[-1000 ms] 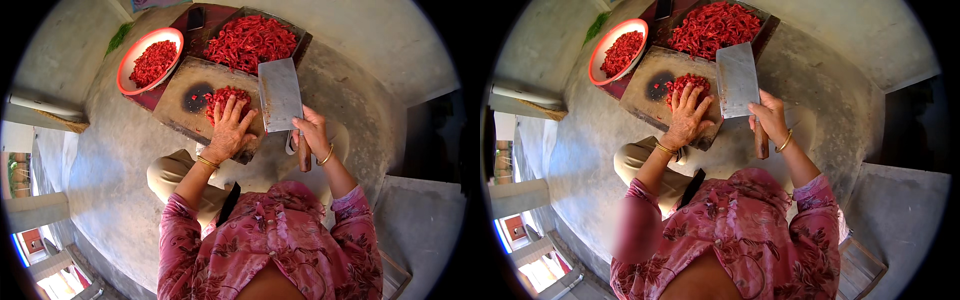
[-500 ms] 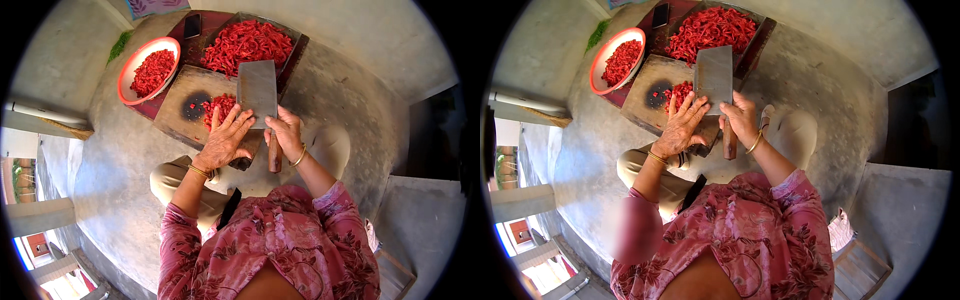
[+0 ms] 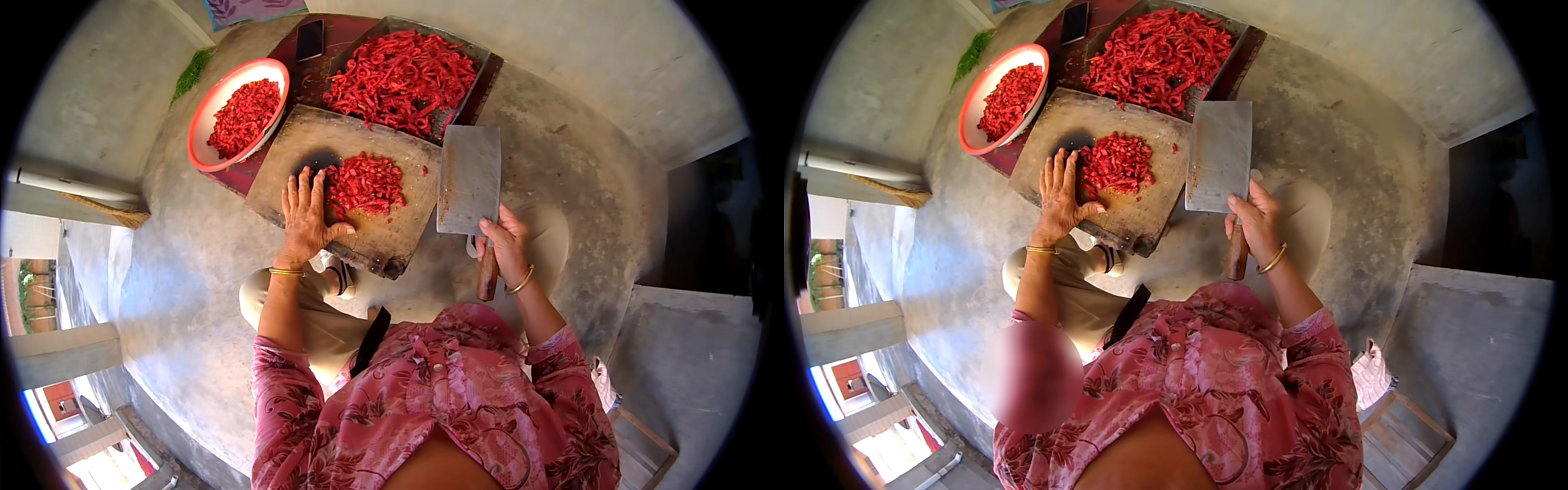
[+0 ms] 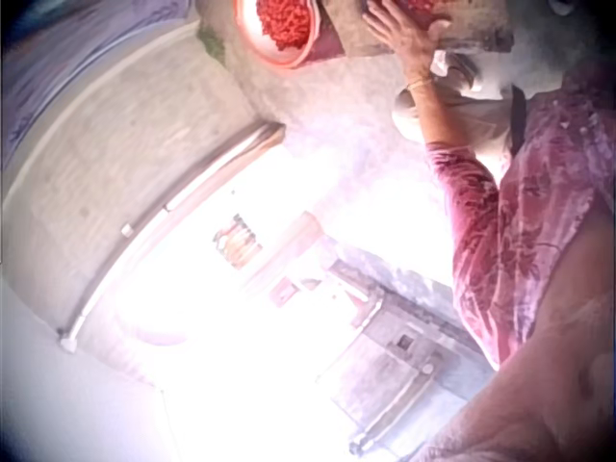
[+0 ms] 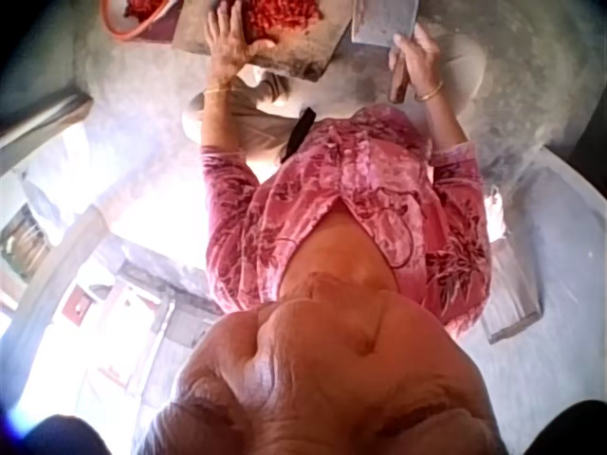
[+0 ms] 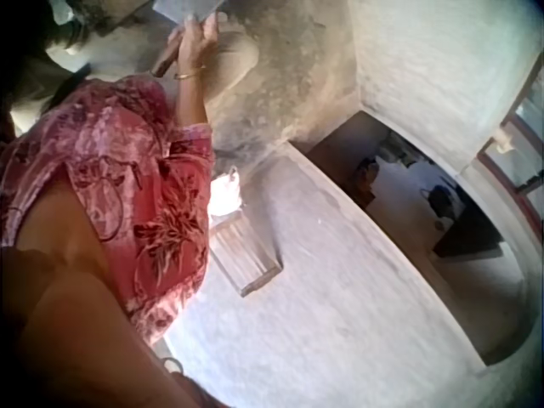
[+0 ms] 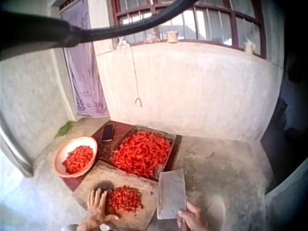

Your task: The person sits on a low stool and uses a large cleaver to chop red chilies on a wooden cutting board. They repeatedly pick up chilies, remove stems, chop them into small pieces, and transfer the chopped pieces into a white bowl.

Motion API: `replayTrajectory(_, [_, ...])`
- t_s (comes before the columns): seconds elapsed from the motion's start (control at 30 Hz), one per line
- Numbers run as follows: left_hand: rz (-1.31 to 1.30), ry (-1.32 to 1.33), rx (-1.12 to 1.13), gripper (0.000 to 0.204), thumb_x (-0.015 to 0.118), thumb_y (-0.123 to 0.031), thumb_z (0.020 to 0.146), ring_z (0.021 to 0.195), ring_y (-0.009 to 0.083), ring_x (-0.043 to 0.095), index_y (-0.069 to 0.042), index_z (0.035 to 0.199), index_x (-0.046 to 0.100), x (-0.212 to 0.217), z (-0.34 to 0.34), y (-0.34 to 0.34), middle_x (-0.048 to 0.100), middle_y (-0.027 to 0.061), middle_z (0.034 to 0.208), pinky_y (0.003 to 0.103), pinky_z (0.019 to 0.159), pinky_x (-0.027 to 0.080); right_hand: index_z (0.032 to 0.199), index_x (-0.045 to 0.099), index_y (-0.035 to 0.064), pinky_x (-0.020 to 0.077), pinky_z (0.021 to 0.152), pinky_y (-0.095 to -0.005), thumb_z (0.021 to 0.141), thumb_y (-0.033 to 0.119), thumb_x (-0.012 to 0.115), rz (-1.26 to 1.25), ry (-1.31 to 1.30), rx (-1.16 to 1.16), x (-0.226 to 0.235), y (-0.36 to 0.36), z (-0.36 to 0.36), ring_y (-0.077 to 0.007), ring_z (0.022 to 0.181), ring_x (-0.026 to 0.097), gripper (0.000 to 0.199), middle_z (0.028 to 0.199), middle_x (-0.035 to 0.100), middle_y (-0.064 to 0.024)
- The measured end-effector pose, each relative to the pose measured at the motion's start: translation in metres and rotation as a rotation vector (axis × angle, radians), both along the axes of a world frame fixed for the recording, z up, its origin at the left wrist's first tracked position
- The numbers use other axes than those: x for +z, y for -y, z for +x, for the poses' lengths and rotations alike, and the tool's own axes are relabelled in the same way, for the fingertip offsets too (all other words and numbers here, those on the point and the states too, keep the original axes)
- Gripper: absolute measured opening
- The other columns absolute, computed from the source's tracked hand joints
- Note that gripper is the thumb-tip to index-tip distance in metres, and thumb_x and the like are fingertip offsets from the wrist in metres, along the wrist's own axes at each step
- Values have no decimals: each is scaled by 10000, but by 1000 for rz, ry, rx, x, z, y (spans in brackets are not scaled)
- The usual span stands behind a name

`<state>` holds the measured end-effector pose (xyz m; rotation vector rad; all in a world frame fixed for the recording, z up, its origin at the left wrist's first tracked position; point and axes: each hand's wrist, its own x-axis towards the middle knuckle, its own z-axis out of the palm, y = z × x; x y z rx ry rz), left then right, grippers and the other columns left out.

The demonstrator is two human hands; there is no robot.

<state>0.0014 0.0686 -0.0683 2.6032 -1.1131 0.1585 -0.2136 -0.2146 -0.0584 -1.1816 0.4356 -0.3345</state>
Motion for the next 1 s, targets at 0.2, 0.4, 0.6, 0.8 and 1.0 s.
replayTrajectory(0.2, [13, -8, -175, 1123, 570, -765, 627, 1359, 470, 183, -80, 1454, 242, 3, 23, 13, 198, 262, 1476, 533, 1115, 151, 1122, 551, -16, 427, 405, -225, 880, 32, 531, -5, -39, 21, -10, -11, -9, -94, 452, 497, 248, 818, 572, -32])
replayTrajectory(0.4, [-45, -83, -362, 1063, 650, -676, 631, 1366, 439, 208, -93, 1443, 287, 6, 31, 24, 197, 233, 1490, 489, 1111, 217, 1145, 547, -30, 409, 394, -211, 879, 62, 545, 42, -56, 19, -6, -8, -9, -90, 429, 497, 281, 793, 601, -44])
replayTrajectory(0.6, [-67, -101, -431, 1042, 664, -659, 623, 1365, 431, 218, -121, 1440, 306, 6, 37, 24, 202, 219, 1494, 483, 1111, 226, 1026, 565, -16, 419, 388, -226, 875, 32, 548, 16, -104, 93, -8, -11, -11, -102, 441, 527, 159, 702, 546, -27])
replayTrajectory(0.8, [-9, -83, -448, 1081, 633, -713, 593, 1357, 434, 228, -132, 1443, 301, 12, 41, 35, 209, 225, 1489, 488, 1118, 205, 1112, 543, -18, 421, 385, -224, 885, 31, 531, 61, -126, 161, -6, -29, 1, -97, 434, 515, 232, 745, 559, -32])
replayTrajectory(1.0, [-28, -37, -503, 1071, 641, -706, 590, 1336, 440, 262, -125, 1431, 324, 13, 38, 46, 251, 233, 1467, 493, 1110, 227, 1150, 528, -33, 430, 385, -229, 897, 17, 500, 9, -57, 261, -1, -53, 32, -97, 430, 512, 260, 768, 561, -35])
